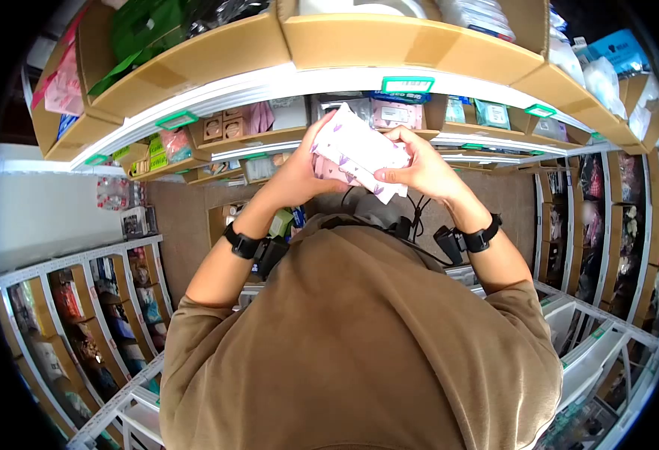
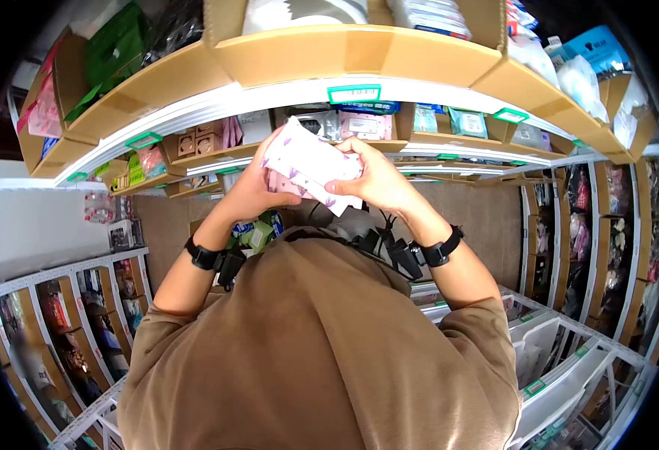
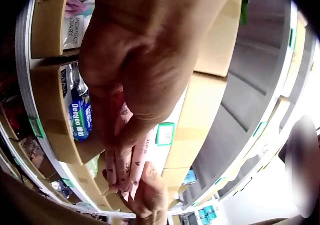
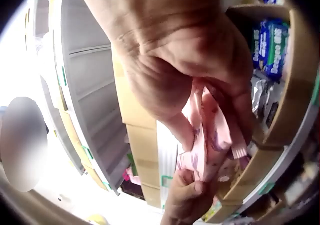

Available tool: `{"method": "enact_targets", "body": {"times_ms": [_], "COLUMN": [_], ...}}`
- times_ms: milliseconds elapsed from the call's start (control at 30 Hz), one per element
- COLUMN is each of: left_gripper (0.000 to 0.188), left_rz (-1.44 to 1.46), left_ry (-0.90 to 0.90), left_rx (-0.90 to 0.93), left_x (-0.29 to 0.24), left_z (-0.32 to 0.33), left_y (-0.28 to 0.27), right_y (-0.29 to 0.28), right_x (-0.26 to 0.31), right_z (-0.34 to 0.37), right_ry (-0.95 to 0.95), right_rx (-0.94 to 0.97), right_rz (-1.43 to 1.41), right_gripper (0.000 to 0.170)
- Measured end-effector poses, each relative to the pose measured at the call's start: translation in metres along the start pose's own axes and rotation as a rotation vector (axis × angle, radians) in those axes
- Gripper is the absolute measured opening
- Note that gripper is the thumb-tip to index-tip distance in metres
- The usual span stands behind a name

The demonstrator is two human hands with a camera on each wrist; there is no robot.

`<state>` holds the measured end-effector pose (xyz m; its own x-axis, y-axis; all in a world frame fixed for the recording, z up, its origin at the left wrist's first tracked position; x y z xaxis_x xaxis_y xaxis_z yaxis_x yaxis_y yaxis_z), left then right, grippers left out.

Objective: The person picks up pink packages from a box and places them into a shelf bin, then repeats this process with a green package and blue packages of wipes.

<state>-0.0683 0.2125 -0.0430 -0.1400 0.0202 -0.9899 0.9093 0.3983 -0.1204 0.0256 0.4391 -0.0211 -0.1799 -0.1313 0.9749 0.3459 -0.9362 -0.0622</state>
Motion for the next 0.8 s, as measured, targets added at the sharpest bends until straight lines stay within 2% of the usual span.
{"method": "enact_targets", "body": {"times_ms": [33, 100, 133, 167, 233, 267, 300, 367, 400, 433, 500, 567, 633, 667, 733, 767, 800], "left_gripper": [0.111, 0.105, 0.100, 0.100, 0.096, 0.091, 0.094, 0.089, 0.086, 0.086, 0.083, 0.080, 0.083, 0.083, 0.079, 0.075, 0.071], "left_rz": [-0.002, -0.052, -0.096, -0.097, -0.280, -0.212, -0.333, -0.340, -0.452, -0.454, -0.608, -0.491, -0.543, -0.575, -0.598, -0.626, -0.630], "left_ry": [0.003, -0.043, -0.020, -0.017, -0.126, -0.106, -0.238, -0.382, -0.366, -0.363, -0.353, -0.399, -0.368, -0.480, -0.463, -0.447, -0.413], "left_rx": [0.012, 0.088, 0.058, 0.067, -0.100, -0.142, -0.109, -0.086, -0.096, -0.094, -0.062, 0.009, 0.002, -0.026, -0.008, 0.011, 0.012], "left_x": [0.005, 0.017, 0.025, 0.033, 0.048, 0.077, 0.078, 0.090, 0.093, 0.105, 0.127, 0.138, 0.120, 0.108, 0.117, 0.123, 0.127], "left_z": [-0.012, -0.036, -0.049, -0.060, -0.083, -0.097, -0.109, -0.125, -0.130, -0.136, -0.145, -0.150, -0.151, -0.153, -0.162, -0.165, -0.166], "left_y": [0.001, 0.006, 0.009, 0.011, 0.011, 0.008, 0.005, 0.000, 0.000, -0.001, -0.004, -0.004, 0.001, 0.005, 0.003, 0.002, 0.000], "right_y": [-0.010, -0.029, -0.037, -0.047, -0.072, -0.080, -0.093, -0.118, -0.126, -0.134, -0.144, -0.150, -0.157, -0.158, -0.146, -0.148, -0.151], "right_x": [-0.006, -0.016, -0.010, -0.017, -0.025, -0.021, -0.026, -0.046, -0.054, -0.067, -0.087, -0.094, -0.095, -0.091, -0.052, -0.060, -0.075], "right_z": [0.001, -0.001, -0.003, -0.006, -0.018, -0.023, -0.031, -0.048, -0.056, -0.062, -0.073, -0.076, -0.079, -0.079, -0.073, -0.077, -0.083], "right_ry": [-0.002, 0.010, 0.120, 0.035, 0.041, 0.025, 0.030, 0.109, 0.251, 0.251, 0.258, 0.304, 0.362, 0.364, 0.654, 0.657, 0.579], "right_rx": [-0.012, -0.046, -0.109, -0.185, -0.246, -0.271, -0.276, -0.267, -0.293, -0.296, -0.273, -0.246, -0.157, -0.154, 0.006, 0.009, 0.007], "right_rz": [-0.001, 0.234, 0.320, 0.438, 0.535, 0.604, 0.651, 0.600, 0.644, 0.644, 0.634, 0.785, 0.807, 0.809, 0.837, 0.840, 0.957], "right_gripper": [0.048, 0.052, 0.055, 0.058, 0.062, 0.062, 0.059, 0.056, 0.053, 0.053, 0.053, 0.052, 0.044, 0.044, 0.040, 0.040, 0.035]}}
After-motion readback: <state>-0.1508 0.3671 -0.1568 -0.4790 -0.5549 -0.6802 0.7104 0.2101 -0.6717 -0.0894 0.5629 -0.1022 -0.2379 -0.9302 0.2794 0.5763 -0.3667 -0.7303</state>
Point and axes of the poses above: each hand's wrist, its own z-axis away from the middle knuckle, its own y-axis out of the palm, x = y × z, the point moved 1 cm from there along -z, towards the middle knuckle, and after that the axes turned 14 degrees about x, right-handed, at the moved point
